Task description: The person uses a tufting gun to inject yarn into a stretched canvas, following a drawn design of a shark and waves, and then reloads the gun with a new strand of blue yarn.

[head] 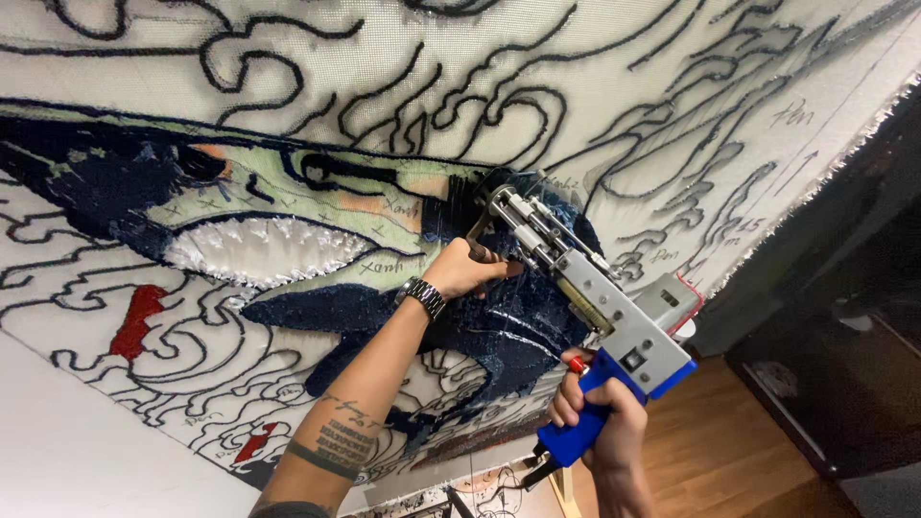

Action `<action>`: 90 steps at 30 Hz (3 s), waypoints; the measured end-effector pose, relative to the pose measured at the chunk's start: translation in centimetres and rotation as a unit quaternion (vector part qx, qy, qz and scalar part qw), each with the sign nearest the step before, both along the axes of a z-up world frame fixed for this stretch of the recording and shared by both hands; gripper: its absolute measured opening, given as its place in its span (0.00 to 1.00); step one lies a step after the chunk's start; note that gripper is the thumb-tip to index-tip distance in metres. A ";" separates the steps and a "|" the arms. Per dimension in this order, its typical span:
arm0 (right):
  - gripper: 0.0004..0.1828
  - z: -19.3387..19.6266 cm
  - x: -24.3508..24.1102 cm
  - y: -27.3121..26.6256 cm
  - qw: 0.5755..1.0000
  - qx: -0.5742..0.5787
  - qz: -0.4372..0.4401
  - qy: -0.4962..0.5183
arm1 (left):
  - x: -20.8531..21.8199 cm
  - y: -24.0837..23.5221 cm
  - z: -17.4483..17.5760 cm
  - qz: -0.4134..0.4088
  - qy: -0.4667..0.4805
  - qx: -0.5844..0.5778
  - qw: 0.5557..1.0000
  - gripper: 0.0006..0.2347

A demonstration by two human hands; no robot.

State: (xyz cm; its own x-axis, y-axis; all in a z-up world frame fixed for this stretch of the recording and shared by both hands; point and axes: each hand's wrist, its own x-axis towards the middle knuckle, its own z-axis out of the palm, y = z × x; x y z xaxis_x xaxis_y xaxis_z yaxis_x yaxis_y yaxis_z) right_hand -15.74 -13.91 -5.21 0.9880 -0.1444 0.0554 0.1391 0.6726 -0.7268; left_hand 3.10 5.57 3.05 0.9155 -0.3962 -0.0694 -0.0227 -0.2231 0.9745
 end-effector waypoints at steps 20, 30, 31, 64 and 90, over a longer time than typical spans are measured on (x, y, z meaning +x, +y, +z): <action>0.23 -0.2 0.7 -2.2 0.999 -0.033 0.009 -0.012 | -0.5 -1.3 1.1 0.008 0.031 -0.058 0.998 0.12; 0.22 0.7 1.0 -3.0 0.998 -0.052 -0.010 -0.015 | -0.1 -1.7 2.2 0.002 0.027 -0.036 0.999 0.20; 0.19 1.0 0.9 -3.0 0.999 -0.045 0.000 -0.022 | 0.1 -1.8 2.3 -0.010 0.041 -0.047 0.998 0.20; 0.28 0.6 -4.3 -9.0 0.993 -0.031 0.036 -0.104 | -1.6 -5.1 -3.9 -0.137 0.076 -0.137 0.978 0.08; 0.15 0.7 0.4 -2.8 0.955 -0.277 -0.052 -0.089 | 2.9 -2.2 -2.7 -0.032 0.049 -0.082 0.995 0.13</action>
State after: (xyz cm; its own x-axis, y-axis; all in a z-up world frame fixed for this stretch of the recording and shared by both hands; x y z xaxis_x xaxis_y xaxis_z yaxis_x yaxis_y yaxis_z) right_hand -15.33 -16.68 -4.50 0.9374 -0.1406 0.3186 0.3396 0.1666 -0.9257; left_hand 5.95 3.34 0.35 0.8801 -0.4670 -0.0861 0.0642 -0.0626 0.9960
